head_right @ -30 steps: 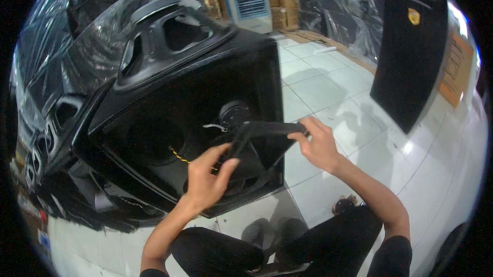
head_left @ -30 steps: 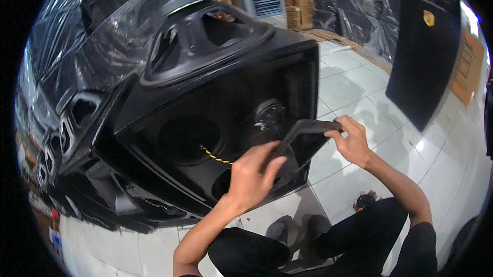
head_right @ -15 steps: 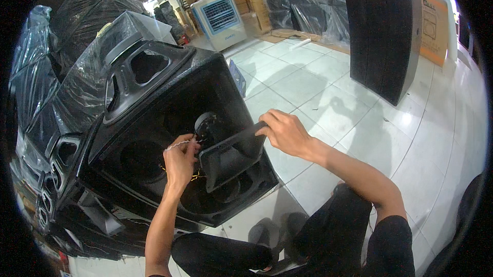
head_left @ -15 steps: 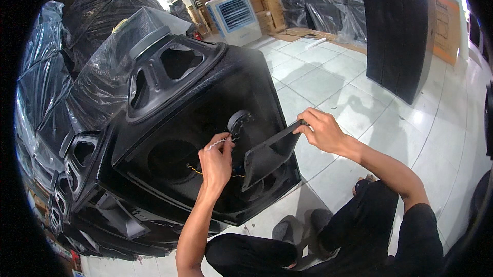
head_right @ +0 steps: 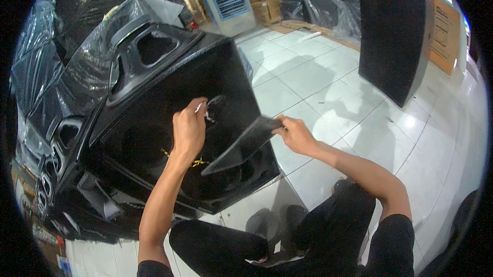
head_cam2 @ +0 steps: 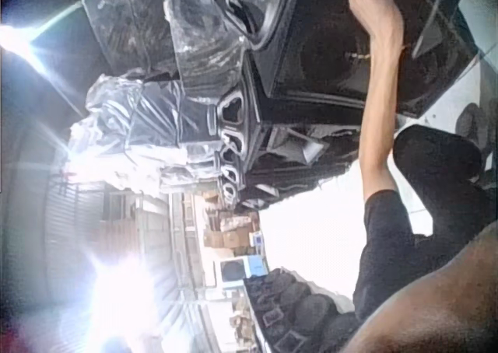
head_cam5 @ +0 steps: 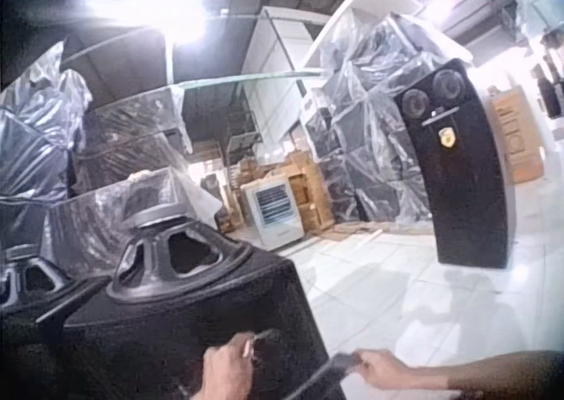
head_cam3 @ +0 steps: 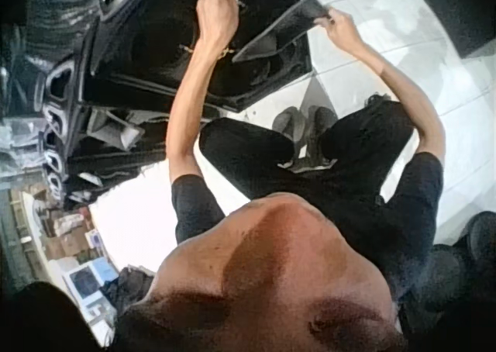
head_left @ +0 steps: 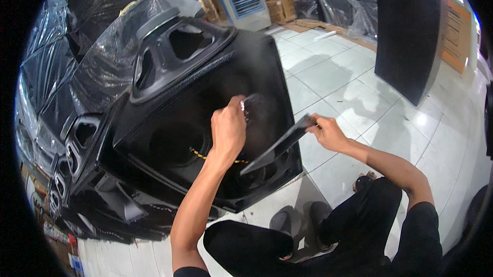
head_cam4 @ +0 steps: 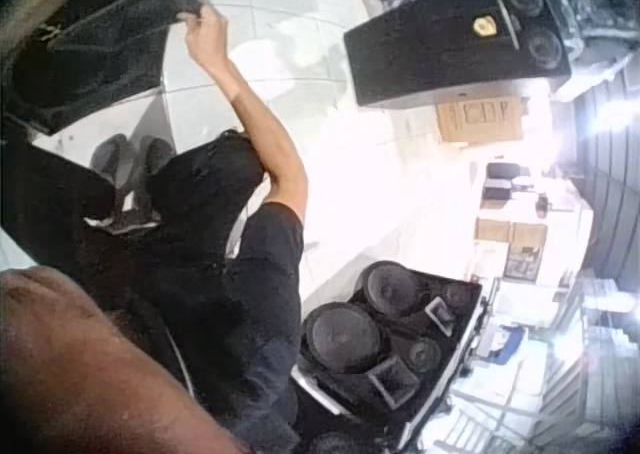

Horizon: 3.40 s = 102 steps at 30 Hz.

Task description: The person sits on the floor and installs speakers into a large black speaker enclosure. They strip and twist wires, solder connections to a tweeter and a woofer using a soldering iron and solder, then secure the components into the enclosure.

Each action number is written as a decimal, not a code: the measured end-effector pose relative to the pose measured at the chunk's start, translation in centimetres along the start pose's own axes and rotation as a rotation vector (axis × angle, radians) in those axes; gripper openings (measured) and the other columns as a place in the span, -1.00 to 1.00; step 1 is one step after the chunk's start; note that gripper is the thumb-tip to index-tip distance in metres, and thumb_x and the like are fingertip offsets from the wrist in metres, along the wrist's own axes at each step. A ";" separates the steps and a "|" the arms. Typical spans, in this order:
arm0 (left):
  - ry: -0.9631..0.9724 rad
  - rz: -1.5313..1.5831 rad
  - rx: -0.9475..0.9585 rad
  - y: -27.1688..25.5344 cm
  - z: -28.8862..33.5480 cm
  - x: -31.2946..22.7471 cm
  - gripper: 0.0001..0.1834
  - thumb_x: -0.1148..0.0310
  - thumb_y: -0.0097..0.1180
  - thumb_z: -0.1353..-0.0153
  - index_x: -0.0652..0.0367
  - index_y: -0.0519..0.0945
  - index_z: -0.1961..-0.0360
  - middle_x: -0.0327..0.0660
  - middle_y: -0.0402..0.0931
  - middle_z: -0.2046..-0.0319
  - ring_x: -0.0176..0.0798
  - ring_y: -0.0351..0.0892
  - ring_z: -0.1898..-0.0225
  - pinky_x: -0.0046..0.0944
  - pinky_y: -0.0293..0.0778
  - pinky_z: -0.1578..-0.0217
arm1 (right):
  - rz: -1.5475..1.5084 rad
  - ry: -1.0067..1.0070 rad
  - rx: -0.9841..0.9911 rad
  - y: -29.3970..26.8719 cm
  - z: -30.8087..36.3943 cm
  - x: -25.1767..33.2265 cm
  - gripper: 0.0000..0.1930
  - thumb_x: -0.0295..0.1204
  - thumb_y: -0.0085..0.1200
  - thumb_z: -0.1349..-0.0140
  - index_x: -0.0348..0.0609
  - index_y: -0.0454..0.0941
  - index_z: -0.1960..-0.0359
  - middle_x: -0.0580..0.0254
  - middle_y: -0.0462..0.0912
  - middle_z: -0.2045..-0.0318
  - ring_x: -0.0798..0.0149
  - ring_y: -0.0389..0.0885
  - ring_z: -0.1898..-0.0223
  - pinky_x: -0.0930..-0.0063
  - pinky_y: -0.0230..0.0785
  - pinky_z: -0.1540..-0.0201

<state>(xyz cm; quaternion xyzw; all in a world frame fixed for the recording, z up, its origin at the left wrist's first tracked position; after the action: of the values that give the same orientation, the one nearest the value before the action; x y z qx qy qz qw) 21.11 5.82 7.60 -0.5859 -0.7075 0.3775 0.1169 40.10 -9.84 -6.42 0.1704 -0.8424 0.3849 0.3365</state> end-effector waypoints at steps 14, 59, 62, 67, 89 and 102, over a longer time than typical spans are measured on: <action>-0.089 -0.356 0.329 0.5 2.1 1.5 -0.82 0.50 0.01 -0.24 0.42 0.60 0.31 0.34 0.59 0.43 0.34 0.66 0.31 0.13 0.60 0.24 | 0.139 -0.326 -0.159 -0.5 0.7 2.6 -0.89 -0.60 0.18 -0.18 -0.37 0.48 0.35 -0.06 0.63 0.49 -0.05 0.64 0.51 0.22 0.45 0.48; 0.073 -0.461 0.229 4.0 -4.7 1.7 -0.85 0.59 0.12 -0.15 0.29 0.69 0.28 0.21 0.64 0.30 0.25 0.68 0.20 0.07 0.61 0.17 | -0.096 0.011 0.181 1.2 -0.3 -2.5 -0.86 -0.63 0.03 -0.27 -0.40 0.55 0.16 0.02 0.70 0.40 0.24 0.69 0.33 0.35 0.49 0.23; 0.029 -0.458 0.197 4.3 -5.2 2.0 -0.86 0.55 0.13 -0.18 0.28 0.69 0.27 0.21 0.63 0.21 0.22 0.67 0.12 0.06 0.60 0.10 | -0.087 0.036 0.218 1.8 -0.2 -2.8 -0.83 -0.65 -0.01 -0.29 -0.42 0.54 0.12 0.00 0.71 0.36 0.23 0.70 0.28 0.34 0.53 0.19; -0.164 -0.359 0.309 7.0 -6.6 6.3 -0.82 0.42 0.16 -0.21 0.22 0.72 0.21 0.12 0.65 0.13 0.17 0.66 0.09 0.01 0.57 0.04 | -0.403 0.091 0.205 2.5 -0.2 -3.6 -0.79 -0.66 -0.07 -0.37 -0.42 0.49 0.01 0.04 0.69 0.16 0.22 0.69 0.16 0.35 0.61 0.07; -0.246 -0.237 0.308 7.8 -5.6 8.6 -0.75 0.45 0.12 -0.16 0.17 0.75 0.17 0.09 0.67 0.14 0.13 0.67 0.06 -0.06 0.55 -0.03 | -1.166 0.528 0.589 12.2 2.7 -4.5 -0.77 -0.40 -0.13 -0.53 -0.20 0.50 -0.05 0.09 0.58 -0.09 0.20 0.54 -0.17 0.05 0.42 -0.26; -0.285 -0.018 0.060 5.7 -3.7 7.1 -0.73 0.31 0.13 -0.28 0.25 0.74 0.16 0.17 0.66 0.18 0.17 0.67 0.10 -0.05 0.55 0.03 | -1.065 0.625 0.664 15.5 3.8 -1.8 -0.73 -0.30 -0.27 -0.57 -0.12 0.40 -0.12 0.13 0.49 -0.11 0.25 0.47 -0.20 0.22 0.46 -0.24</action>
<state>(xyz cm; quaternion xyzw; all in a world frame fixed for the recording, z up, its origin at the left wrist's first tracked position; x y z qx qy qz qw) 25.57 13.96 4.39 -0.5162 -0.7108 0.4765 0.0362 31.31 -2.68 -17.74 0.5349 -0.3461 0.4356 0.6359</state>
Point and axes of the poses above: each hand's wrist, its own z-axis away from the middle knuckle, its own y-axis out of the palm, x = y × z, the point moved 6 cm from there along -z, towards the middle knuckle
